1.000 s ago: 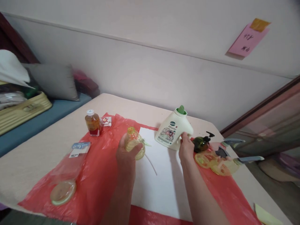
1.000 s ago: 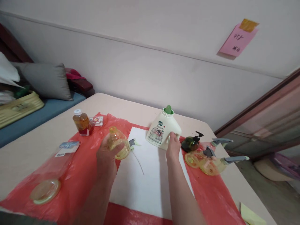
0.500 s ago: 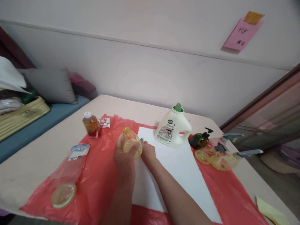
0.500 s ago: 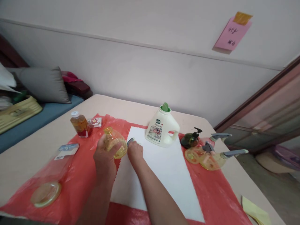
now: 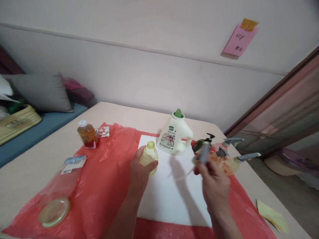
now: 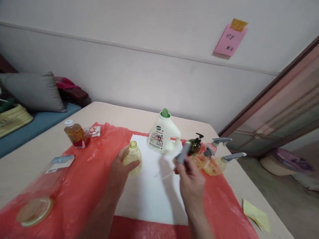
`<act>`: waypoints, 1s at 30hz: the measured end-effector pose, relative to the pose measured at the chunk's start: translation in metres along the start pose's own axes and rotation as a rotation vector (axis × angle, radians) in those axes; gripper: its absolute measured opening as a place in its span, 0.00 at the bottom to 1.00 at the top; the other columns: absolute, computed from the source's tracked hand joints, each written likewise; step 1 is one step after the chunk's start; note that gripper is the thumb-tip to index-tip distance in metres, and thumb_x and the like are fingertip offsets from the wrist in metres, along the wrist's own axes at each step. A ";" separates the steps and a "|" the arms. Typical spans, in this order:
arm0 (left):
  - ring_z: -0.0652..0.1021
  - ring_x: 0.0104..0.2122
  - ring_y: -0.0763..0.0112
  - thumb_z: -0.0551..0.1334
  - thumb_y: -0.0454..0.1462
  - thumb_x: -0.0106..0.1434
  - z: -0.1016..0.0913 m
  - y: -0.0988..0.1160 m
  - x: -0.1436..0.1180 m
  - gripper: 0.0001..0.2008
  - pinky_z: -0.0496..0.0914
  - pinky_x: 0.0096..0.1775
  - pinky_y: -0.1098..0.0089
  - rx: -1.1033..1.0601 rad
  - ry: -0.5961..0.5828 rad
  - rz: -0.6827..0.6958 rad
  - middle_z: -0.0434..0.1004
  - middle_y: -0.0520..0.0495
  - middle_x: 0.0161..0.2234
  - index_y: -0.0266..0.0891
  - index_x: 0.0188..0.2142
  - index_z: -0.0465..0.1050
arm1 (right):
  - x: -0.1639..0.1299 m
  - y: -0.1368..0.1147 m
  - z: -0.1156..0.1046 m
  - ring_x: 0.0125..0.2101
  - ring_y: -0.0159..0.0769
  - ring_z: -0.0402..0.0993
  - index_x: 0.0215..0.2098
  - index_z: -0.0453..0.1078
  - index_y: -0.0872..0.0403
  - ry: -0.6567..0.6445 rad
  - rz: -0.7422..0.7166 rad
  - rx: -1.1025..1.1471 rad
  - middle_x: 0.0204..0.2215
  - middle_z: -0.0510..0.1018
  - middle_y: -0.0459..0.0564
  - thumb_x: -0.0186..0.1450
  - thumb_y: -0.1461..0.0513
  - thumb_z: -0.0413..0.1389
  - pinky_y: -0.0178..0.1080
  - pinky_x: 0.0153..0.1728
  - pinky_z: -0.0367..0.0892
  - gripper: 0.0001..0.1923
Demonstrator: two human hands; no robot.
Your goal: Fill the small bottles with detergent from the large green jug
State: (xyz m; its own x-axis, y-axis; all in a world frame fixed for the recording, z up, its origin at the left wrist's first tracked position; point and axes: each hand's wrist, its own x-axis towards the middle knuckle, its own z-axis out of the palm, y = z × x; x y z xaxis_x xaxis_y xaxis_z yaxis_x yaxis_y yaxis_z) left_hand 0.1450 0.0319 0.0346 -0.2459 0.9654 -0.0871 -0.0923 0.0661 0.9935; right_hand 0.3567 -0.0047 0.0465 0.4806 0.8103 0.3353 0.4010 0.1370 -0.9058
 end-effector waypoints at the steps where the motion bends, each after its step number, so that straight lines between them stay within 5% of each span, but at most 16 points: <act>1: 0.78 0.45 0.59 0.71 0.35 0.45 0.005 -0.001 -0.004 0.31 0.72 0.45 0.63 0.028 -0.058 -0.013 0.79 0.47 0.46 0.43 0.52 0.74 | 0.003 -0.008 -0.012 0.24 0.30 0.69 0.37 0.73 0.53 0.154 0.011 0.174 0.26 0.73 0.42 0.61 0.55 0.61 0.36 0.28 0.67 0.11; 4: 0.77 0.46 0.58 0.70 0.35 0.46 0.018 -0.005 -0.018 0.29 0.71 0.47 0.60 0.122 -0.190 -0.008 0.79 0.48 0.46 0.45 0.51 0.74 | 0.009 -0.030 -0.036 0.25 0.29 0.70 0.34 0.72 0.54 0.411 -0.033 0.514 0.28 0.70 0.41 0.57 0.58 0.65 0.37 0.29 0.70 0.10; 7: 0.74 0.51 0.58 0.69 0.34 0.49 0.028 -0.012 -0.030 0.31 0.67 0.53 0.57 0.248 -0.267 0.049 0.75 0.47 0.52 0.46 0.54 0.71 | 0.008 -0.041 -0.047 0.26 0.30 0.71 0.33 0.72 0.54 0.477 -0.134 0.568 0.28 0.70 0.42 0.58 0.60 0.65 0.37 0.28 0.71 0.09; 16: 0.70 0.56 0.56 0.66 0.33 0.51 0.039 -0.027 -0.043 0.29 0.62 0.59 0.52 0.534 -0.366 0.301 0.72 0.45 0.56 0.46 0.55 0.70 | -0.001 -0.030 -0.055 0.26 0.29 0.70 0.38 0.75 0.52 0.283 -0.130 0.441 0.31 0.74 0.44 0.61 0.59 0.63 0.38 0.28 0.72 0.07; 25: 0.70 0.56 0.55 0.65 0.33 0.52 0.039 -0.034 -0.041 0.30 0.61 0.59 0.50 0.614 -0.359 0.337 0.72 0.44 0.55 0.44 0.56 0.68 | -0.006 -0.037 -0.058 0.28 0.29 0.71 0.38 0.74 0.52 0.315 -0.188 0.440 0.32 0.74 0.45 0.62 0.60 0.62 0.36 0.27 0.71 0.06; 30: 0.69 0.57 0.56 0.65 0.33 0.52 0.040 -0.032 -0.042 0.30 0.62 0.59 0.52 0.601 -0.398 0.347 0.71 0.44 0.56 0.44 0.56 0.69 | -0.009 -0.025 -0.046 0.26 0.28 0.71 0.37 0.74 0.51 0.161 -0.097 0.468 0.31 0.74 0.43 0.62 0.60 0.62 0.37 0.30 0.71 0.05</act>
State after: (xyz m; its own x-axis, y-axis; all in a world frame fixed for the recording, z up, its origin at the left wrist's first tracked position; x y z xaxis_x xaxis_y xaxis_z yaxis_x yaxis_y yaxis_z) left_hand 0.1966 -0.0009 0.0094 0.2082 0.9659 0.1543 0.4898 -0.2395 0.8383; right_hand 0.3779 -0.0414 0.0784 0.5872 0.6880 0.4264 0.0752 0.4782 -0.8750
